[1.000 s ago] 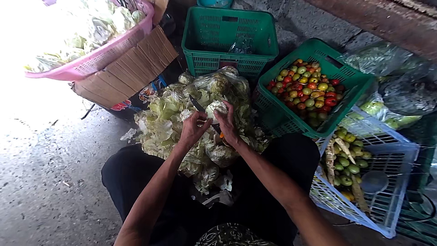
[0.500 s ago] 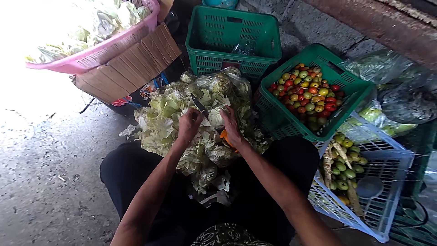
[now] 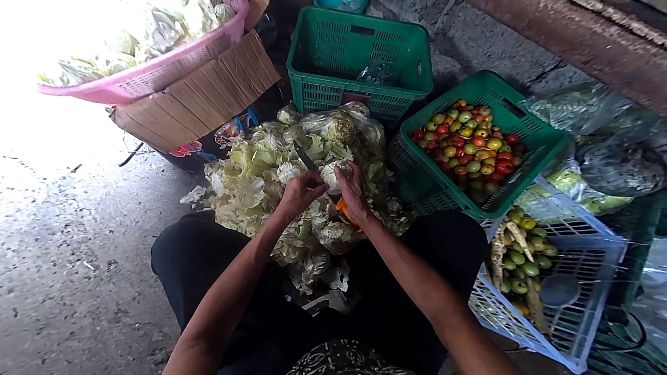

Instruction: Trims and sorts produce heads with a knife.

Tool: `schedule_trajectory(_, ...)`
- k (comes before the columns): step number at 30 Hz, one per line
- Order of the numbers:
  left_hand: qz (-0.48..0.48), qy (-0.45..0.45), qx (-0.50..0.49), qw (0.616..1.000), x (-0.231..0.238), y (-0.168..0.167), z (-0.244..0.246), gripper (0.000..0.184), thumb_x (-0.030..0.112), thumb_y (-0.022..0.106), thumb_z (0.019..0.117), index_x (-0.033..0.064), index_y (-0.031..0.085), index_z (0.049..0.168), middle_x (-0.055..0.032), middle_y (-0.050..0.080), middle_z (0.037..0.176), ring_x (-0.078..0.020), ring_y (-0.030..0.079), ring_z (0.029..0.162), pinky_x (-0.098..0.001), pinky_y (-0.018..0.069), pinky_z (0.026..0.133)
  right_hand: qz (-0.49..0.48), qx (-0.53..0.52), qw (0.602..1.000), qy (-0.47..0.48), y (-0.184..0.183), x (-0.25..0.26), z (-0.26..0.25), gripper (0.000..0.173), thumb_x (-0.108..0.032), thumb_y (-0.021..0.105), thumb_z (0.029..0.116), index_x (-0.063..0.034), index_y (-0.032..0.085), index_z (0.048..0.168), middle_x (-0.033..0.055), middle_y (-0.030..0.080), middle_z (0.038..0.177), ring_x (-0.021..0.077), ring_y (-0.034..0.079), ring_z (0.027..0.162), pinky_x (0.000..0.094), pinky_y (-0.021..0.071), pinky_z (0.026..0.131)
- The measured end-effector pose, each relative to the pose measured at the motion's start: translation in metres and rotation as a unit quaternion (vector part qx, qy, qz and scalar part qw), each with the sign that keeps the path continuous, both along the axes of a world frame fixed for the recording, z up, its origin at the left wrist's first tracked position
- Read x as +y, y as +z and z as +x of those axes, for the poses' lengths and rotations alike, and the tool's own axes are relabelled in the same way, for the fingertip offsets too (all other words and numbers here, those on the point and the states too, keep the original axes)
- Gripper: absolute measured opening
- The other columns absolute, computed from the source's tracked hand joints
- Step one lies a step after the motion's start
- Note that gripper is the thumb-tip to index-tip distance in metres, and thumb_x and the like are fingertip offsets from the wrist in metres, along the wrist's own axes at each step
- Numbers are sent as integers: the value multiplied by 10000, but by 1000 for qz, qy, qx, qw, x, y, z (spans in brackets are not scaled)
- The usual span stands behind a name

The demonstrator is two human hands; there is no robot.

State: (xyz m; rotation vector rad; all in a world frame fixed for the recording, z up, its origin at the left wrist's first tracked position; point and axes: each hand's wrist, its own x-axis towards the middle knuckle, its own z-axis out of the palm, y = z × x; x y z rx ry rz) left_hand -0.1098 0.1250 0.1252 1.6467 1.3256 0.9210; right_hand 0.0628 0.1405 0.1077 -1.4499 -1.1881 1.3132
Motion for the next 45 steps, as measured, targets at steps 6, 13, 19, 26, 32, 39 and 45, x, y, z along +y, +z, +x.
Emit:
schedule_trajectory(6,48,-2,34,998,-1,4,-1,137,34,701,937,-10,651,1056,-135,715,940,-200,716,812,-395,598,786,-31,37,999,9,-2,0,2,655,-554,531,1016,-254,309,1554,175,493,1476,357,581,1202,575,525,887)
schedule_trajectory(13,61,50,220,972,3,3,-12,207,69,553,1027,-13,686,1162,-235,680,1121,-396,694,933,-569,555,838,-95,95,991,21,2,4,2,638,-643,443,1011,-240,413,1504,149,534,1393,304,598,1111,501,541,833)
schedule_trajectory(19,111,-9,110,988,0,7,-2,330,268,715,971,-8,663,1146,-194,669,1134,-268,714,876,-430,612,756,-44,44,998,18,-2,1,-2,662,-589,531,1003,-214,363,1523,176,542,1394,306,626,1049,481,555,748)
schedule_trajectory(26,146,-36,114,982,0,3,-2,164,114,688,956,-10,695,1064,-170,705,1033,-252,721,869,-412,616,778,-16,-26,999,9,-8,3,-1,702,-571,590,979,-200,374,1534,232,507,1418,371,579,1167,571,511,884)
schedule_trajectory(32,153,-54,159,974,-1,-4,1,144,20,662,940,-22,663,1077,-190,687,1014,-291,716,833,-447,604,772,5,-86,996,16,-10,3,-2,690,-512,626,984,-143,395,1519,274,517,1360,390,596,1103,565,522,864)
schedule_trajectory(39,128,-11,108,986,0,7,-9,111,-12,640,947,-21,663,1056,-191,681,1037,-289,702,863,-457,595,780,-83,27,996,9,-1,5,8,709,-545,606,967,-188,349,1524,196,544,1399,343,597,1151,551,527,867)
schedule_trajectory(45,120,45,192,973,-1,7,-20,163,-12,602,971,-3,713,1090,-219,661,1116,-356,682,892,-506,568,806,-171,160,972,-31,6,15,8,479,-482,565,1003,-140,543,1338,131,606,1196,253,611,964,428,535,760)
